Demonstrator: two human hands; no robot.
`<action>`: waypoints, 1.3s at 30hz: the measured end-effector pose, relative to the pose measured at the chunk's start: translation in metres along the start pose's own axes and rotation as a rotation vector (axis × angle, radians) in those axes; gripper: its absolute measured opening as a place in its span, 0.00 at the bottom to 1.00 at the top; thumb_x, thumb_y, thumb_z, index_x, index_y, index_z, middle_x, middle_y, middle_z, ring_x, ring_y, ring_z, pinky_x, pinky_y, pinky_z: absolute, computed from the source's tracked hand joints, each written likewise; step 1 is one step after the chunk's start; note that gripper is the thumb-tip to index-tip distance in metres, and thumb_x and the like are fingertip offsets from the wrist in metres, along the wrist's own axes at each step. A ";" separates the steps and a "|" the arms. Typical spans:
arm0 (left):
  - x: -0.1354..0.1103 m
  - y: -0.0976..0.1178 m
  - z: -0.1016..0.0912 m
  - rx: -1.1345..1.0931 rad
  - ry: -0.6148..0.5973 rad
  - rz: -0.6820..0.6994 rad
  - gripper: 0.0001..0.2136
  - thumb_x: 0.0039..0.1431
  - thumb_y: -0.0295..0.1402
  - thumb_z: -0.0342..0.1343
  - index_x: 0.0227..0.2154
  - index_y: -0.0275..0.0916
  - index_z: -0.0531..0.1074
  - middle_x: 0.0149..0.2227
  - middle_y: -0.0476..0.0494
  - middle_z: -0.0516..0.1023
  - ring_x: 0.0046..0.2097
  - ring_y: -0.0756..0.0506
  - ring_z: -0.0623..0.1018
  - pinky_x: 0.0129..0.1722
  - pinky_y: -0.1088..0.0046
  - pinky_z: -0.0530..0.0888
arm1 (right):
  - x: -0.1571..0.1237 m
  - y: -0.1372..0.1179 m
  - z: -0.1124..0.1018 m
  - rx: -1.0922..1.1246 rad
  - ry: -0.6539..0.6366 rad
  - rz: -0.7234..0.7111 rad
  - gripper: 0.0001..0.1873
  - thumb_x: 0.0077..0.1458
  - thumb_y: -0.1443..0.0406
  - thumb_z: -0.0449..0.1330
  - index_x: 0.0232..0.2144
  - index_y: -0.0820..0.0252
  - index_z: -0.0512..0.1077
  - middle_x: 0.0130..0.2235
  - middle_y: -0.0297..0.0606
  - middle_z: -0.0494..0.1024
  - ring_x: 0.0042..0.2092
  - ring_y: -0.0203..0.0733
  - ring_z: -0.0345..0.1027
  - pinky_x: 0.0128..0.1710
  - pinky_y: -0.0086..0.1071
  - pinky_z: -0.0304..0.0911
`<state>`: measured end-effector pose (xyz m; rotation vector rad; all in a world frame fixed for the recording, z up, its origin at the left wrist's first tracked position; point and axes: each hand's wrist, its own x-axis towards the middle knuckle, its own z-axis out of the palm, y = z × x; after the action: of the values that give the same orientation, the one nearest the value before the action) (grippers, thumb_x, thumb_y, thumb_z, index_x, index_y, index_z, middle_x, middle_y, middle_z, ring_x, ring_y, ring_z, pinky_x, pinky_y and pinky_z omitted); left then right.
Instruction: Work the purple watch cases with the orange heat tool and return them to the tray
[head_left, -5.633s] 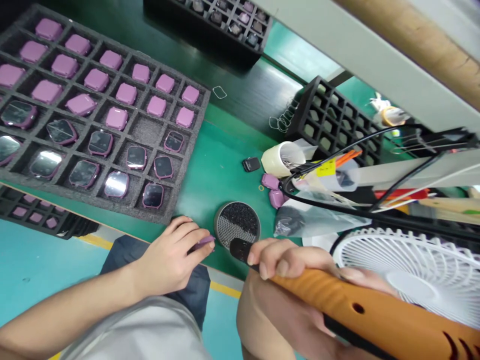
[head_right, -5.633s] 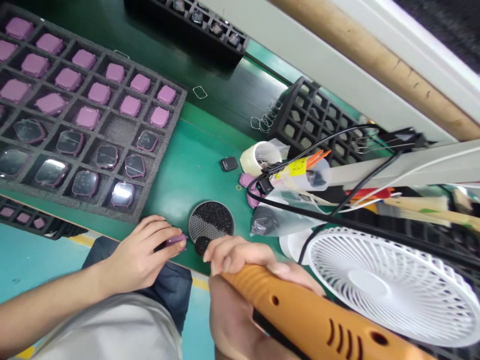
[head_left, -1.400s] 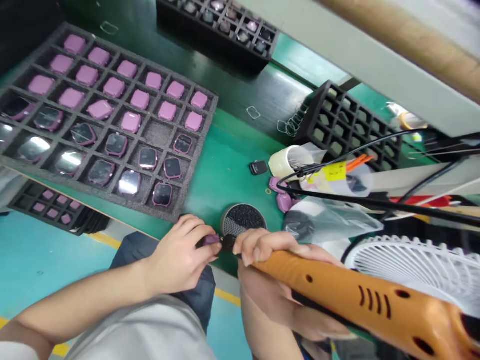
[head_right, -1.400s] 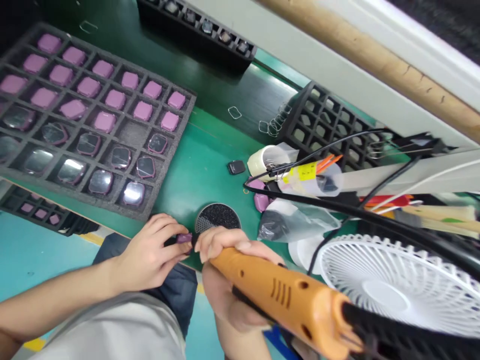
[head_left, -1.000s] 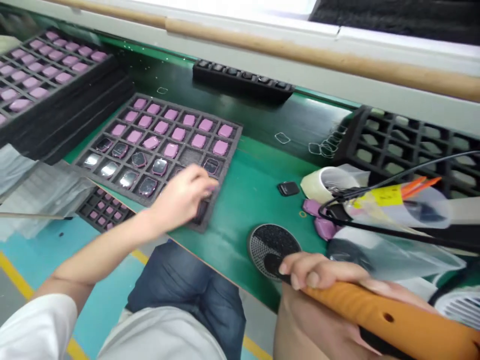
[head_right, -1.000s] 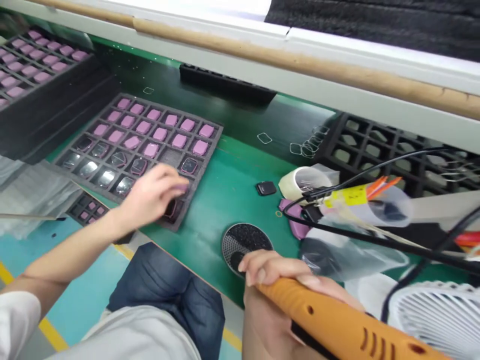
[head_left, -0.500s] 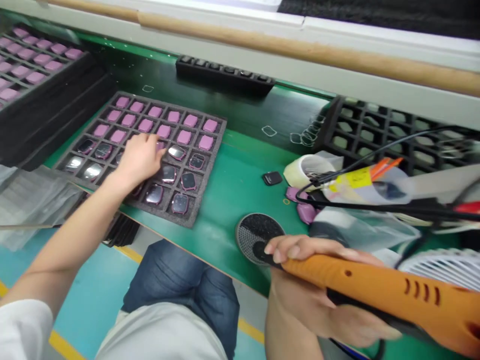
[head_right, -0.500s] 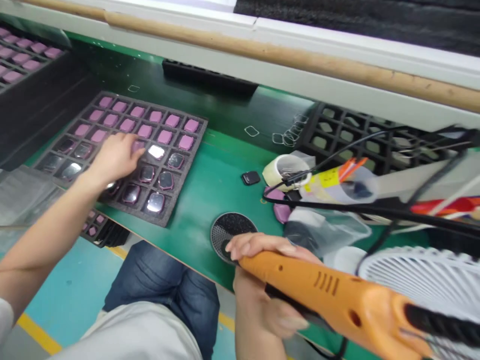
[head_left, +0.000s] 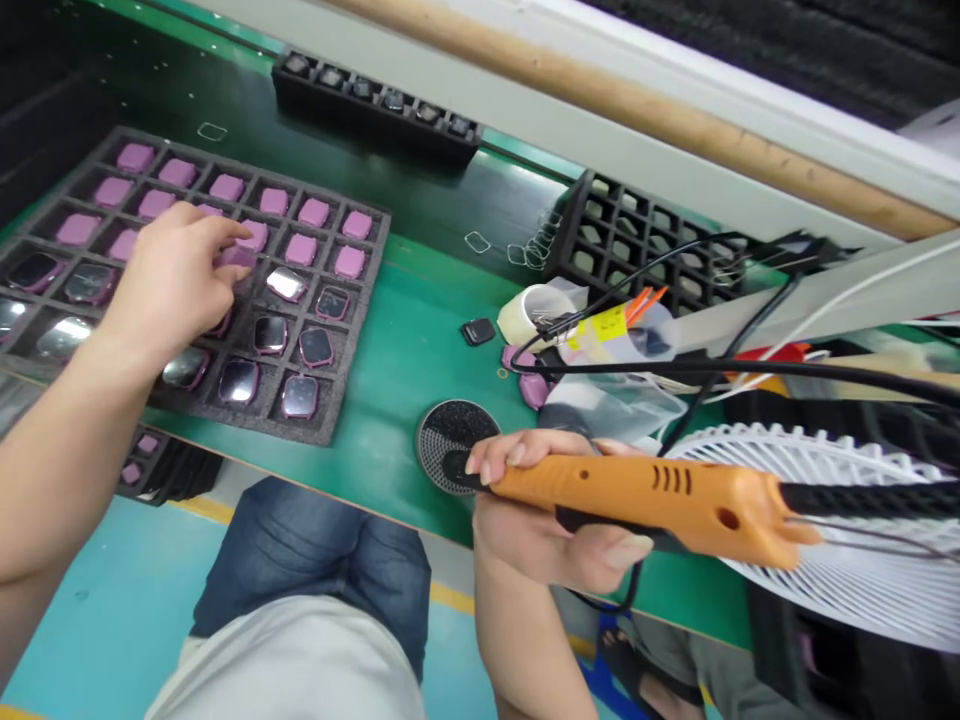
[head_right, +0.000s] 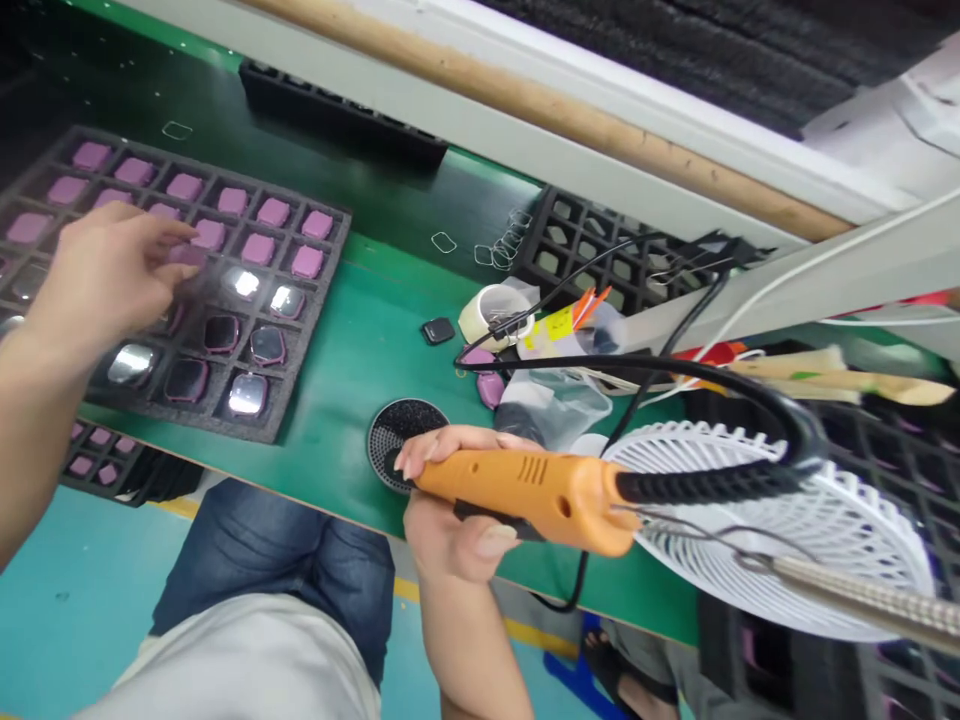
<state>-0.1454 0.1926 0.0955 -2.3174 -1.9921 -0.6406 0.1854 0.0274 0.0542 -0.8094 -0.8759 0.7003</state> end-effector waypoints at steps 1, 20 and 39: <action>-0.012 0.013 -0.005 -0.043 0.048 0.015 0.26 0.77 0.52 0.52 0.55 0.35 0.81 0.50 0.47 0.76 0.51 0.44 0.82 0.60 0.53 0.79 | 0.000 0.000 0.001 0.000 -0.006 0.007 0.26 0.63 0.39 0.61 0.55 0.44 0.72 0.35 0.28 0.78 0.24 0.38 0.69 0.22 0.37 0.69; -0.194 0.148 0.059 -0.463 -0.198 0.376 0.13 0.72 0.24 0.58 0.57 0.33 0.76 0.58 0.29 0.79 0.58 0.33 0.79 0.56 0.49 0.83 | -0.001 -0.002 0.006 -0.029 -0.077 0.030 0.26 0.63 0.39 0.61 0.55 0.42 0.74 0.35 0.28 0.78 0.26 0.39 0.70 0.25 0.37 0.70; -0.204 0.145 0.073 -0.645 -0.125 0.460 0.11 0.72 0.24 0.59 0.53 0.36 0.79 0.55 0.35 0.82 0.54 0.37 0.77 0.51 0.56 0.77 | -0.017 -0.029 0.019 -0.047 -0.120 0.144 0.27 0.64 0.37 0.60 0.56 0.39 0.77 0.35 0.29 0.77 0.28 0.42 0.68 0.26 0.43 0.68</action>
<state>-0.0068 -0.0062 0.0002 -3.0853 -1.3110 -1.2531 0.1671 0.0053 0.0791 -0.8853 -0.9514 0.8641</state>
